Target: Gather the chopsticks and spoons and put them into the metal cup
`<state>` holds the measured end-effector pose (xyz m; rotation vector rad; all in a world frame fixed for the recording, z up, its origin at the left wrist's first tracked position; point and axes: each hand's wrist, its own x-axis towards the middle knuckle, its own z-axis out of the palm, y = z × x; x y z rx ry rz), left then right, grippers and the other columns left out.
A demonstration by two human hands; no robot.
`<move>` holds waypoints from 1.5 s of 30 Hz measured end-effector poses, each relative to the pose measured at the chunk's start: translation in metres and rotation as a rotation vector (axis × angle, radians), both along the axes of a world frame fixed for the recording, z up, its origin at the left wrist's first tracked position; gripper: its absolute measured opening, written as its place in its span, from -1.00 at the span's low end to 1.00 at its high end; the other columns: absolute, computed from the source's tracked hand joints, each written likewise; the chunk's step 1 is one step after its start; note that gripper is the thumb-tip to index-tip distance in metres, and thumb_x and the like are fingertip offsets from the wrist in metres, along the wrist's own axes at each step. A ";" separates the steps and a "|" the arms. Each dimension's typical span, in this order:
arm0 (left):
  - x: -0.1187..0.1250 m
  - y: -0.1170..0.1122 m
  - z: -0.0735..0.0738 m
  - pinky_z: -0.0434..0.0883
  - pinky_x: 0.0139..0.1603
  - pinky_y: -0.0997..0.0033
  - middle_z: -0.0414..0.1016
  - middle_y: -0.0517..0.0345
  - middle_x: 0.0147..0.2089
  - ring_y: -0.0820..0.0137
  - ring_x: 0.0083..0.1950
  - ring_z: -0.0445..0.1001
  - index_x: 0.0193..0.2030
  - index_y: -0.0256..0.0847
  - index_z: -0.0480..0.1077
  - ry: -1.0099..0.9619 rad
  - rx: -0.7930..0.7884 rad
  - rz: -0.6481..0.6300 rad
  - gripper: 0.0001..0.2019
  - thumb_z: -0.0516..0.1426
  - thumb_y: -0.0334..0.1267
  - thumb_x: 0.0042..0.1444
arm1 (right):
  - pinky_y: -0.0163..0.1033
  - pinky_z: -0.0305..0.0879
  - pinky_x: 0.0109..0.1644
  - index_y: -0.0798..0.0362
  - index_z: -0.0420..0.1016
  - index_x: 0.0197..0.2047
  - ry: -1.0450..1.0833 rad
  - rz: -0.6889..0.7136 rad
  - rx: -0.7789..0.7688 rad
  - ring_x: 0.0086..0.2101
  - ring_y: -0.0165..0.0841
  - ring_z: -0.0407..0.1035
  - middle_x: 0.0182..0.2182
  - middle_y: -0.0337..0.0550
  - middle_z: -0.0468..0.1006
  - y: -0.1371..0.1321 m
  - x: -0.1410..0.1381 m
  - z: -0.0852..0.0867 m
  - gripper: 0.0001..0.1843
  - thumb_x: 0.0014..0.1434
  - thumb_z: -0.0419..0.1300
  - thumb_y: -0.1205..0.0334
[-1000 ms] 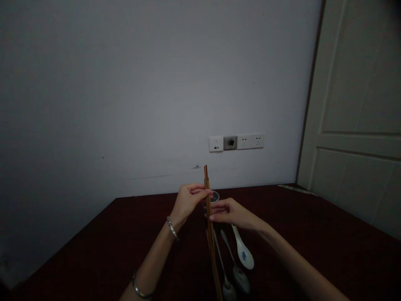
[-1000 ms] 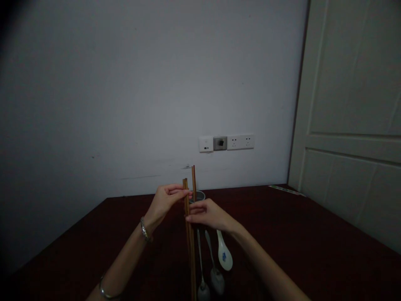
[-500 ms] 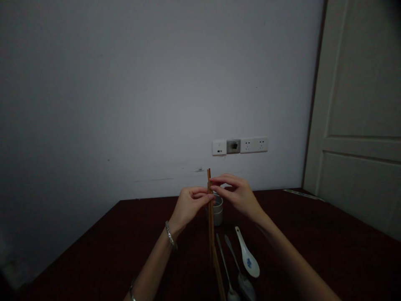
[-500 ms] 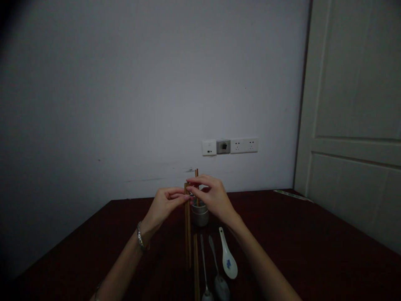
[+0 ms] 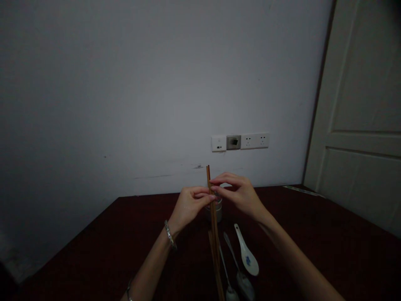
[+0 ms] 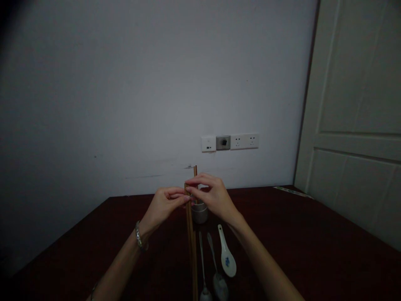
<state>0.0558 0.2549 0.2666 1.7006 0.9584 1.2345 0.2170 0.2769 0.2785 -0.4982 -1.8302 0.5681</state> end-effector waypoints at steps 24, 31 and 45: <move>-0.004 0.000 0.003 0.41 -0.25 0.43 0.54 0.01 -0.30 0.37 -0.28 0.49 -0.22 -0.31 0.48 0.103 0.101 0.035 -0.74 0.17 -0.23 -0.05 | -0.34 0.24 -0.42 0.15 0.52 -0.44 0.028 0.010 -0.277 -0.48 -0.45 0.33 -0.49 -0.16 0.50 0.005 -0.007 -0.002 -0.78 -0.11 0.25 0.15; -0.005 0.003 0.003 0.42 -0.25 0.44 0.55 0.02 -0.32 0.37 -0.30 0.50 -0.30 -0.32 0.48 0.006 0.074 0.047 -0.80 0.19 -0.27 -0.08 | -0.39 0.19 -0.50 0.16 0.51 -0.49 -0.041 0.054 -0.330 -0.56 -0.52 0.29 -0.56 -0.21 0.49 0.011 -0.010 0.012 -0.81 -0.13 0.26 0.18; -0.013 0.020 0.007 0.45 -0.21 0.34 0.54 -0.06 -0.32 0.30 -0.28 0.51 -0.24 -0.41 0.44 -0.210 0.001 0.128 -0.66 0.25 -0.23 -0.17 | -0.37 0.31 -0.52 0.17 0.50 -0.43 -0.004 -0.006 -0.352 -0.48 -0.44 0.36 -0.48 -0.11 0.52 0.045 -0.008 0.044 -0.73 -0.15 0.26 0.12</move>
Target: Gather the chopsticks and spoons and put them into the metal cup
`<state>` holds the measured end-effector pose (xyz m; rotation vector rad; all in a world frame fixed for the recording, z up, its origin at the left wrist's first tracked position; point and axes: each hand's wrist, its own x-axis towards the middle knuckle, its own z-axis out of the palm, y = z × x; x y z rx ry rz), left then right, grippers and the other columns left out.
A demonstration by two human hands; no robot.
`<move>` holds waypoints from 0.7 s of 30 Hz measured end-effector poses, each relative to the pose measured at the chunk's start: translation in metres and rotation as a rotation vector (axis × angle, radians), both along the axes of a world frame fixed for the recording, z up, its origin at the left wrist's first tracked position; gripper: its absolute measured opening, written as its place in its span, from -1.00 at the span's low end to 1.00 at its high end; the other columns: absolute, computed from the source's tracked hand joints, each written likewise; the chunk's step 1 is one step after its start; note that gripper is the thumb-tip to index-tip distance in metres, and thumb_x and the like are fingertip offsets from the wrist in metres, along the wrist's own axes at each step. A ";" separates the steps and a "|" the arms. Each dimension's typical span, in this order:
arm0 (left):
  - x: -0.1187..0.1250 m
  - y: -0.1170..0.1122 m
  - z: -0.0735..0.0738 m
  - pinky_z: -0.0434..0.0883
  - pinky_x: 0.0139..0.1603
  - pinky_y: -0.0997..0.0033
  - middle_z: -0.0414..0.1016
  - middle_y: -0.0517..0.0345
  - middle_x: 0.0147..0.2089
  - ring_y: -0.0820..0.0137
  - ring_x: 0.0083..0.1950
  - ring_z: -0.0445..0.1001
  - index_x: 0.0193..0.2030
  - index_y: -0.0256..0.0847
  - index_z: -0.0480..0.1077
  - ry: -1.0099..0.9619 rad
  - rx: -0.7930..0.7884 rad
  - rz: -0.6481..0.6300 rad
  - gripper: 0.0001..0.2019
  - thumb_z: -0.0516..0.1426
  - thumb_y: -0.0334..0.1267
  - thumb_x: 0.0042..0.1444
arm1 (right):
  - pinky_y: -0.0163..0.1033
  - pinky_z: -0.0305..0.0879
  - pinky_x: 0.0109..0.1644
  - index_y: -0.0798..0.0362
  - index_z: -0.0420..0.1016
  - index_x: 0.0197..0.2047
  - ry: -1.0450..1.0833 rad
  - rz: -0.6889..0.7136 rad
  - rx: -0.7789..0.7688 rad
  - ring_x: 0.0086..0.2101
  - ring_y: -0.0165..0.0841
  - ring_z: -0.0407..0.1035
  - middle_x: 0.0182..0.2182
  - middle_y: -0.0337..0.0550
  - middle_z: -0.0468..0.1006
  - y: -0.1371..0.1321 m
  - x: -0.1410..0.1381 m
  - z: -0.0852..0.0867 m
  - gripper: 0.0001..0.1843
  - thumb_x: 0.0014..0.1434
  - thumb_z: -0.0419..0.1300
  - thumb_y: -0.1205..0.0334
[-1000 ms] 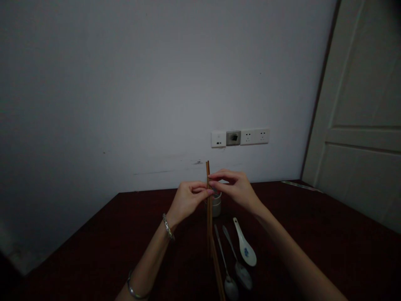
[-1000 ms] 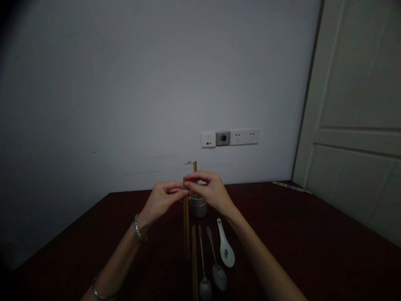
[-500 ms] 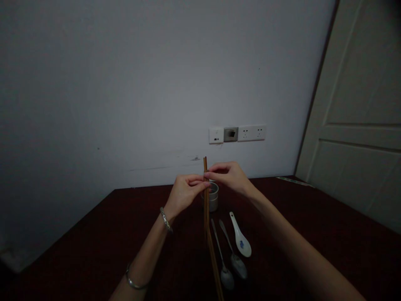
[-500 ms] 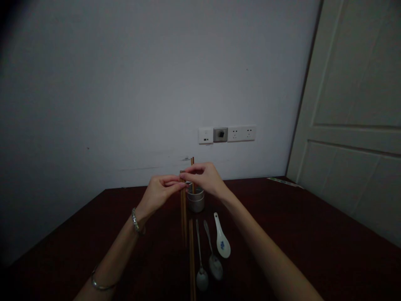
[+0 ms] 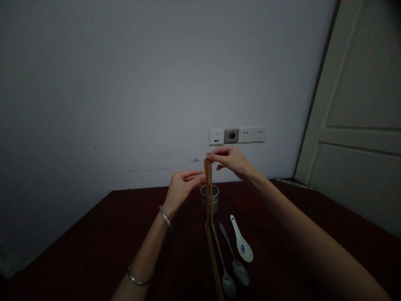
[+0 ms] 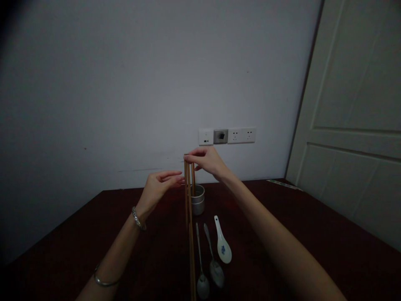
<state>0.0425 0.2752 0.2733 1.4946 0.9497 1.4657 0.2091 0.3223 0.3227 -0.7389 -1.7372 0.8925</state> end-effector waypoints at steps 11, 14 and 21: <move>-0.033 0.022 -0.002 0.47 -0.23 0.32 0.53 -0.10 -0.38 0.30 -0.35 0.52 -0.33 -0.45 0.43 -0.093 -0.014 0.126 -0.69 0.24 -0.21 -0.16 | -0.24 0.43 -0.39 0.21 0.46 -0.40 0.124 -0.129 0.019 -0.47 -0.40 0.40 -0.47 -0.07 0.51 0.075 0.016 0.045 -0.78 -0.13 0.27 0.23; -0.037 0.030 -0.007 0.47 -0.25 0.33 0.53 -0.10 -0.38 0.31 -0.36 0.52 -0.33 -0.45 0.43 -0.108 -0.021 0.132 -0.69 0.24 -0.21 -0.16 | -0.25 0.44 -0.44 0.21 0.44 -0.45 0.142 -0.141 -0.024 -0.53 -0.43 0.38 -0.52 -0.11 0.49 0.097 0.011 0.037 -0.84 -0.12 0.27 0.29; -0.039 0.039 -0.015 0.47 -0.28 0.34 0.53 -0.10 -0.41 0.32 -0.38 0.52 -0.34 -0.44 0.42 -0.096 -0.059 0.141 -0.70 0.23 -0.20 -0.15 | -0.35 0.41 -0.56 0.22 0.42 -0.52 0.086 -0.151 -0.146 -0.60 -0.49 0.34 -0.60 -0.17 0.45 0.125 0.002 -0.008 -0.91 -0.09 0.24 0.37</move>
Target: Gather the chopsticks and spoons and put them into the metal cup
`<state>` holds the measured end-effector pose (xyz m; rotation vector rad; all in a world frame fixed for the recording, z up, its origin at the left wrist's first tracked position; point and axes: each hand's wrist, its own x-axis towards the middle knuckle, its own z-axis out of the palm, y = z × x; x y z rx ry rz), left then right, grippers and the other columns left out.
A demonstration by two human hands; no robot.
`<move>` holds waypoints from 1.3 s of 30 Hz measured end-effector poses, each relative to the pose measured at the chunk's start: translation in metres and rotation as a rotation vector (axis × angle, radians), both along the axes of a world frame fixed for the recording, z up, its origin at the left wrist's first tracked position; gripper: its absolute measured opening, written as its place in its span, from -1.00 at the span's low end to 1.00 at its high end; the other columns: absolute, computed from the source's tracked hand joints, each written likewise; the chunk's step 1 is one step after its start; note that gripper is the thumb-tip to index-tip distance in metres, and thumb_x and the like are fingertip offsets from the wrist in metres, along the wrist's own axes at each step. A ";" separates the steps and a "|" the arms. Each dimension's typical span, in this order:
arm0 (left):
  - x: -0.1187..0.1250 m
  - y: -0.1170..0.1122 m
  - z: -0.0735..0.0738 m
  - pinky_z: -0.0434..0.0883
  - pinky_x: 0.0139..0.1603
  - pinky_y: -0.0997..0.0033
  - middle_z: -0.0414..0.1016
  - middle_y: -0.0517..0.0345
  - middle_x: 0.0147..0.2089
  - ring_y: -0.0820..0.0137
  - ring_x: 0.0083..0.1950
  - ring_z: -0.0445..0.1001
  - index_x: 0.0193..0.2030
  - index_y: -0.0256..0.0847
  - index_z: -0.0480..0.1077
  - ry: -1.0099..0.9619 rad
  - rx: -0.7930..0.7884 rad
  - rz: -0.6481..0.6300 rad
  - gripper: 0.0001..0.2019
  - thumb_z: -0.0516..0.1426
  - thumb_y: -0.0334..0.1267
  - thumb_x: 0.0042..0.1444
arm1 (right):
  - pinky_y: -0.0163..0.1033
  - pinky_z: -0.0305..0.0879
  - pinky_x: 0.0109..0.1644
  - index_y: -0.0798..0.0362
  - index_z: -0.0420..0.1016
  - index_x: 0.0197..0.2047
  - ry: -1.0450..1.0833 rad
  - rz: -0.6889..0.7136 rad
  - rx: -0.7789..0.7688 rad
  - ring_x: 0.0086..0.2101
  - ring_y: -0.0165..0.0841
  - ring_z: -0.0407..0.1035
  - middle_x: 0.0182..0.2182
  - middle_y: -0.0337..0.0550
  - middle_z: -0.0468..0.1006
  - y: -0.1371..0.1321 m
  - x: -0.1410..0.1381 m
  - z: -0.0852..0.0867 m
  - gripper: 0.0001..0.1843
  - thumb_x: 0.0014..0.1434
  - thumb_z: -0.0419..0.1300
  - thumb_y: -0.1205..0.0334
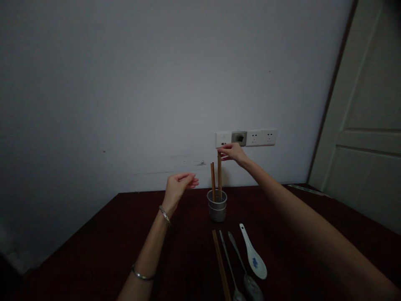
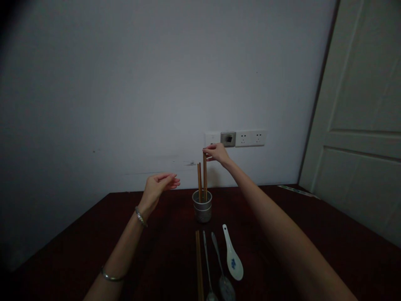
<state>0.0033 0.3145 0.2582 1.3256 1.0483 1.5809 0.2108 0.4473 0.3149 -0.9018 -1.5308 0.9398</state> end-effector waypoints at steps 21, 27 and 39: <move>0.005 0.004 -0.007 0.46 -0.33 0.42 0.53 -0.09 -0.41 0.38 -0.41 0.51 -0.34 -0.42 0.42 0.054 -0.056 -0.035 -0.74 0.21 -0.22 -0.11 | -0.38 0.43 -0.49 0.20 0.44 -0.47 0.062 0.047 -0.135 -0.51 -0.44 0.40 -0.50 -0.10 0.53 0.022 -0.005 -0.075 -0.86 -0.07 0.27 0.28; 0.006 0.005 -0.008 0.46 -0.35 0.44 0.53 -0.08 -0.41 0.39 -0.41 0.50 -0.32 -0.43 0.42 0.066 -0.060 -0.042 -0.72 0.21 -0.20 -0.10 | -0.36 0.43 -0.49 0.20 0.45 -0.46 0.042 0.089 -0.143 -0.51 -0.45 0.39 -0.49 -0.11 0.51 0.022 -0.006 -0.080 -0.85 -0.09 0.28 0.28; 0.009 0.005 -0.009 0.45 -0.36 0.45 0.53 -0.07 -0.42 0.40 -0.43 0.50 -0.34 -0.40 0.42 0.086 -0.058 -0.061 -0.72 0.21 -0.17 -0.11 | -0.35 0.42 -0.47 0.17 0.42 -0.36 0.043 0.110 -0.195 -0.53 -0.43 0.41 -0.51 -0.11 0.54 0.020 -0.008 -0.085 -0.77 -0.14 0.32 0.30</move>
